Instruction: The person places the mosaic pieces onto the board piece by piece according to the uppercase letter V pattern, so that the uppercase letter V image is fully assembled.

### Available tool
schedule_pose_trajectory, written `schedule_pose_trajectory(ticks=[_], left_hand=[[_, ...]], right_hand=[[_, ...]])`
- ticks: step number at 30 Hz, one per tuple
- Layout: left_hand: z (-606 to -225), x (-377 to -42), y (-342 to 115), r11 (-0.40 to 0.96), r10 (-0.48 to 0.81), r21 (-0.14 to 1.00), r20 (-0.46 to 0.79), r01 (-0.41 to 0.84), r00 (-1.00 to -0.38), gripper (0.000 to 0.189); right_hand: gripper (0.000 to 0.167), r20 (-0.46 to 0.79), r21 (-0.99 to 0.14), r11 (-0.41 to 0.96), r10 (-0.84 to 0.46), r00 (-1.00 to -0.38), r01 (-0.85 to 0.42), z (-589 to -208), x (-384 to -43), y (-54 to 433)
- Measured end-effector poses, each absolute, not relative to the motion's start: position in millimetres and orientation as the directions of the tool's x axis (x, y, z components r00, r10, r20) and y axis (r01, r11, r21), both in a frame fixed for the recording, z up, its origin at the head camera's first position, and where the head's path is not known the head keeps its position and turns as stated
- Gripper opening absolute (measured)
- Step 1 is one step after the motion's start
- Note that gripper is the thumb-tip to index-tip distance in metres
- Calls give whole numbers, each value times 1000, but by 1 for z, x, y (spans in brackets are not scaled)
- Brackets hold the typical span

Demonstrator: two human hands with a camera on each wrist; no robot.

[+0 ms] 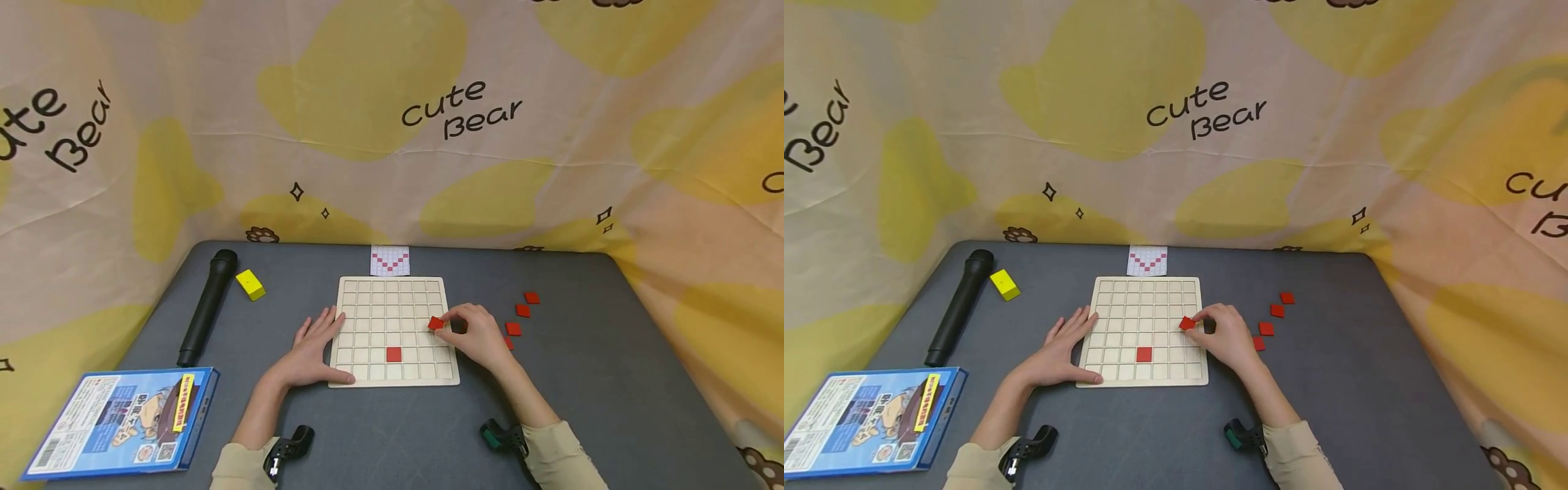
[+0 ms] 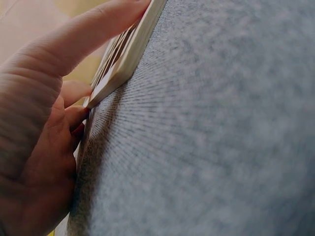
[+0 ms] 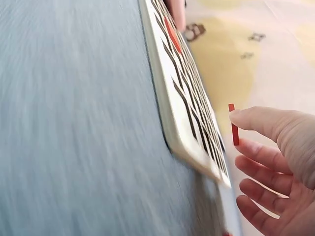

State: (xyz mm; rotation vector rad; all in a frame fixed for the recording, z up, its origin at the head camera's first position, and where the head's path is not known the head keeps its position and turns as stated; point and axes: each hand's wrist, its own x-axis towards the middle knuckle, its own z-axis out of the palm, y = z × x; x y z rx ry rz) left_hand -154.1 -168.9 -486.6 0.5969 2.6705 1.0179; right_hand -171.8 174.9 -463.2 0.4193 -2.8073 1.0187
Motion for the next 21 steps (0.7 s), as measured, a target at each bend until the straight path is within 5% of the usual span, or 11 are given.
schedule_pose_trajectory(ticks=[21], left_hand=[[-486, -152, -169, 673, 438, 683, -59, 284, -897, 117]], right_hand=[[19, 161, -598, 673, -430, -888, -435, -470, -173, 91]])
